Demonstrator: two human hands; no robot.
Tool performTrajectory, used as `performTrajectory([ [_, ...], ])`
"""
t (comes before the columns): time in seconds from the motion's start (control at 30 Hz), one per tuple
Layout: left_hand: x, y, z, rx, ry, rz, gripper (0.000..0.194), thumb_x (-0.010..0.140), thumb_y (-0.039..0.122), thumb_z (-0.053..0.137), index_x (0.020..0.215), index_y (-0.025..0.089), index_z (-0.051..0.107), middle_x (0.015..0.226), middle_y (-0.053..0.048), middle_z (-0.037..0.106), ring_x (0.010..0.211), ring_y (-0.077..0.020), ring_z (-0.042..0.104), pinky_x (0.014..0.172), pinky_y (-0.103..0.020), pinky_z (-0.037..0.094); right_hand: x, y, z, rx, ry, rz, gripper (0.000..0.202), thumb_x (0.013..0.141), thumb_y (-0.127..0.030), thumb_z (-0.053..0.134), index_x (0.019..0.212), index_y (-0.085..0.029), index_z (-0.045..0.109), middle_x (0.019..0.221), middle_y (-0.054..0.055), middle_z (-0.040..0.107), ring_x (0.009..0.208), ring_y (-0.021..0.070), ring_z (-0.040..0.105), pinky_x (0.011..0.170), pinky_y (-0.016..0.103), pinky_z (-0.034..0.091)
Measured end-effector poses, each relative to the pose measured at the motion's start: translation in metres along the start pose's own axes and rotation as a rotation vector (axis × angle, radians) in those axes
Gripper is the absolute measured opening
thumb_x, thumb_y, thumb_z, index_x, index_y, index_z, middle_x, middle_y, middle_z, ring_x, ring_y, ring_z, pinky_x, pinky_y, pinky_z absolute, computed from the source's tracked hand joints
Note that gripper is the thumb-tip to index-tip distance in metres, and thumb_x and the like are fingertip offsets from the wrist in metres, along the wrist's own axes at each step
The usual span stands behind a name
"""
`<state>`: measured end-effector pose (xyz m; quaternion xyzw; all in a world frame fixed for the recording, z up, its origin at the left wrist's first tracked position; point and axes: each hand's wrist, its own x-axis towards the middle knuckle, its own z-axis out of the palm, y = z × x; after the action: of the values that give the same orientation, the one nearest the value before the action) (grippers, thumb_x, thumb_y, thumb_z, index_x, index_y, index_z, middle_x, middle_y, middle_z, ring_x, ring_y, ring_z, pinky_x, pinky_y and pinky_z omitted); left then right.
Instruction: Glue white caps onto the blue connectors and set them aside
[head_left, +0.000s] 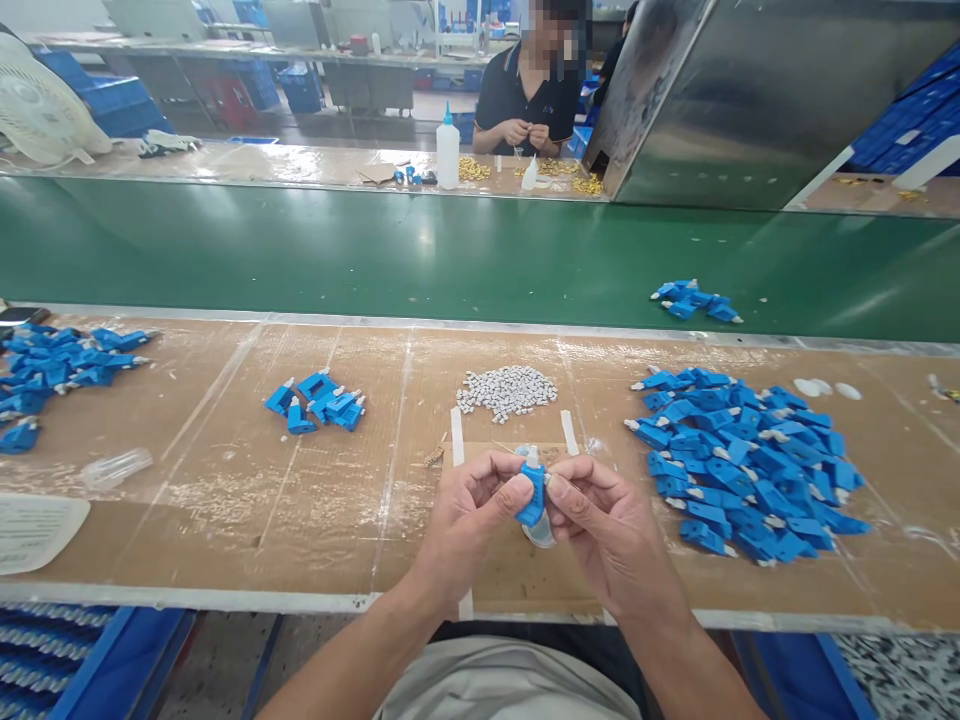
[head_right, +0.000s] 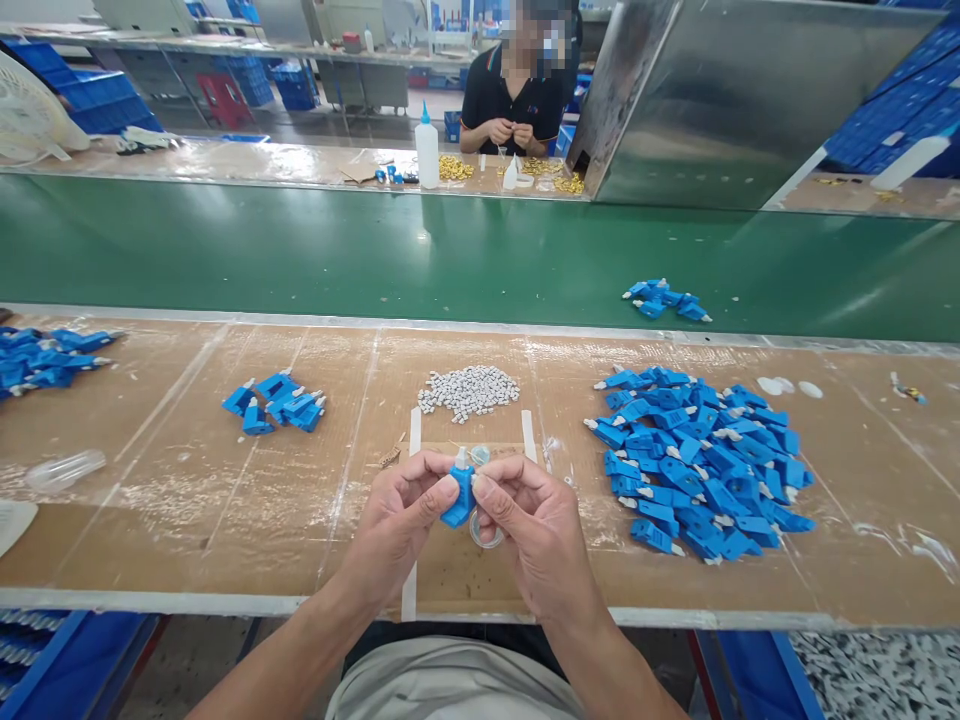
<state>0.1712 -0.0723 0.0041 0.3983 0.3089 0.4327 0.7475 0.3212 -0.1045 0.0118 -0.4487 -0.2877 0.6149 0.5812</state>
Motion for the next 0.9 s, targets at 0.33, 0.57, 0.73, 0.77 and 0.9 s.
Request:
performTrajectory([
  [0.33, -0.004, 0.0, -0.001, -0.025, -0.037, -0.014, 0.021, 0.088, 0.034, 0.072, 0.097, 0.015, 0.073, 0.085, -0.004, 0.065, 0.075, -0.0125, 0.057, 0.07, -0.025, 0.045, 0.003, 0.001, -0.009, -0.004, 0.026, 0.021, 0.026, 0.067, -0.031, 0.092, 0.063, -0.017, 0.069, 0.055, -0.001, 0.063, 0.05, 0.0084, 0.056, 0.049, 0.018, 0.046],
  [0.57, -0.006, 0.0, -0.002, -0.054, -0.116, -0.012, 0.023, 0.091, 0.032, 0.069, 0.102, 0.013, 0.074, 0.082, -0.005, 0.066, 0.074, -0.0133, 0.059, 0.069, -0.026, 0.045, 0.001, 0.0, -0.013, 0.009, -0.005, 0.052, 0.034, 0.065, -0.031, 0.093, 0.095, -0.021, 0.08, 0.071, 0.001, 0.069, 0.055, 0.0109, 0.059, 0.051, 0.022, 0.051],
  [0.73, -0.007, -0.002, -0.001, -0.048, -0.114, -0.008, 0.02, 0.092, 0.033, 0.068, 0.098, 0.014, 0.074, 0.08, -0.004, 0.066, 0.073, -0.0128, 0.059, 0.069, -0.024, 0.045, -0.002, -0.001, -0.013, 0.019, -0.018, 0.119, 0.029, 0.066, -0.032, 0.092, 0.092, -0.023, 0.083, 0.08, 0.003, 0.073, 0.054, 0.0092, 0.059, 0.048, 0.02, 0.049],
  [0.77, -0.007, -0.002, -0.001, -0.037, -0.116, -0.003, 0.02, 0.092, 0.033, 0.068, 0.099, 0.015, 0.074, 0.08, -0.004, 0.066, 0.073, -0.0127, 0.059, 0.069, -0.024, 0.046, -0.003, -0.001, -0.013, 0.031, -0.024, 0.128, 0.028, 0.066, -0.031, 0.092, 0.091, -0.023, 0.083, 0.077, 0.003, 0.072, 0.053, 0.0088, 0.058, 0.047, 0.019, 0.049],
  [0.9, -0.009, 0.001, -0.001, 0.014, -0.148, 0.003, 0.023, 0.092, 0.034, 0.068, 0.102, 0.016, 0.075, 0.083, -0.005, 0.066, 0.073, -0.013, 0.06, 0.069, -0.025, 0.046, -0.003, 0.0, -0.015, 0.076, -0.073, 0.158, 0.025, 0.068, -0.029, 0.091, 0.09, -0.022, 0.082, 0.073, 0.002, 0.069, 0.055, 0.0093, 0.057, 0.046, 0.017, 0.049],
])
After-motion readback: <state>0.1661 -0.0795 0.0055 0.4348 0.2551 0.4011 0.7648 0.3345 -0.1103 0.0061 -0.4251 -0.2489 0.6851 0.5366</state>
